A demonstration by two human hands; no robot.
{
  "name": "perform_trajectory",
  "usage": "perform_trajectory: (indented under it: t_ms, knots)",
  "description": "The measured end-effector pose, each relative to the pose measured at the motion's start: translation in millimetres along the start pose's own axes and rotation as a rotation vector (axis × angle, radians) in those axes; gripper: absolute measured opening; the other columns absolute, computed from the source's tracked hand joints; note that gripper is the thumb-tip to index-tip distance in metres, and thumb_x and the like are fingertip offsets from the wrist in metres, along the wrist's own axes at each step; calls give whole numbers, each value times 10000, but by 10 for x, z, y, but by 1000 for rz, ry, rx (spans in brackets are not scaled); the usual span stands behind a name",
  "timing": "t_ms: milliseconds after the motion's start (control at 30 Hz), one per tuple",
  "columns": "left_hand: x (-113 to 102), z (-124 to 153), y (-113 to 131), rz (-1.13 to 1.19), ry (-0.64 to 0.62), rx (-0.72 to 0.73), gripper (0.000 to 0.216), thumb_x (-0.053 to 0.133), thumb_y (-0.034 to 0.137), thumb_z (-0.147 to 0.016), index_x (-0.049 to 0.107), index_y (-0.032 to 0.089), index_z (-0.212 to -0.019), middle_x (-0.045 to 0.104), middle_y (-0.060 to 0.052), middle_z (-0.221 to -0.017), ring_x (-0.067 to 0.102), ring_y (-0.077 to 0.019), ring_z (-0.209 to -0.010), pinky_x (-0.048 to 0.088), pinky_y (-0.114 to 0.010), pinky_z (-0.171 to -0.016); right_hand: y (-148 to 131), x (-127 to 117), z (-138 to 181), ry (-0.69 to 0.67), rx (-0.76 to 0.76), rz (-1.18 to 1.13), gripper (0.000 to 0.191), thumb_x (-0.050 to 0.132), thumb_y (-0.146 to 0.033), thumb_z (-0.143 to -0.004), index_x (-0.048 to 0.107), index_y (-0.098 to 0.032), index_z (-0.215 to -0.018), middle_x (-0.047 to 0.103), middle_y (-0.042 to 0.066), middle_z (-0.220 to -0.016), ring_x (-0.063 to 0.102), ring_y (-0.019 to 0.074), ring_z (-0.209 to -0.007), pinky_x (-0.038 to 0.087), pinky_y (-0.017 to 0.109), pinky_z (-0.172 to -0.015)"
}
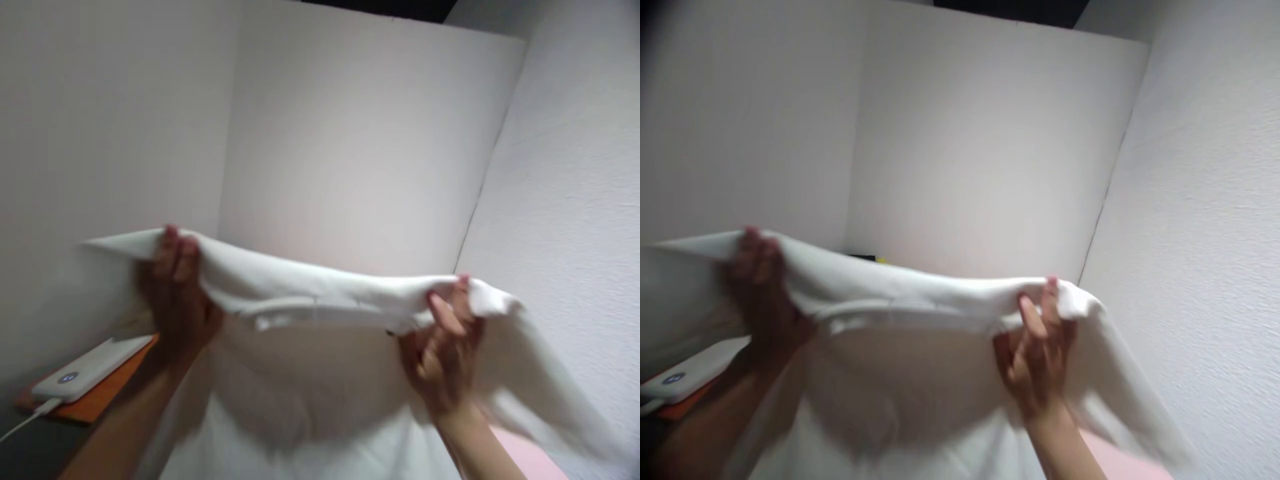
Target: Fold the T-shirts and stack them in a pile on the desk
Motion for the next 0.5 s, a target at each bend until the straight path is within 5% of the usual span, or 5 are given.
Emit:
perform_trajectory:
  t_ms: [67, 133, 233, 400, 500]
  knots:
    - [381, -99, -52, -41, -97, 103, 646, 324, 341, -975, 87, 112, -1530, 16, -114, -1622, 82, -259, -1480, 111, -422, -1200, 40, 474, -200, -36, -8, -17, 637, 426, -289, -905, 177, -220, -1487, 59, 132, -1603, 166, 328, -1452, 248, 570, -1122]
    - [810, -95, -162, -67, -312, 134, 632, 304, 331, -972, 109, 110, -1530, -39, -115, -1622, 98, -264, -1479, 162, -402, -1184, 162, 971, -308, -238, -9, -37, 655, 416, -267, -902, 184, -124, -1497, 85, 177, -1593, 153, 306, -1458, 247, 524, -1137]
    - [1298, 218, -443, -75, -596, 126, 613, 329, 372, -957, 257, 93, -1498, 109, -148, -1610, 252, -286, -1437, 245, -406, -1150, 365, 1504, -92, -524, 35, 3, 664, 405, -287, -916, 199, -55, -1502, 120, 201, -1582, 146, 307, -1458, 229, 513, -1148]
    - [1582, 1066, -1036, -140, -1072, 57, 589, 305, 492, -952, 440, 176, -1430, 301, -128, -1555, 250, -293, -1442, 188, -509, -1152, 417, 1743, 860, -937, -5, -9, 641, 337, -494, -960, 323, -139, -1493, 256, 149, -1559, 171, 328, -1449, 211, 535, -1144]
    - [1607, 1288, -1271, -176, -1155, -12, 632, 292, 525, -946, 380, 177, -1467, 276, -152, -1555, 221, -319, -1448, 175, -571, -1133, 416, 1718, 1189, -1087, 19, -1, 705, 253, -611, -956, 306, -175, -1508, 216, 126, -1574, 140, 374, -1446, 211, 591, -1118]
Point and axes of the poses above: each hand's wrist, its own z-axis away from the middle knuckle, its own x-axis out of the palm, y = z × x, the point moved 2 cm from there along -z, towards the middle knuckle
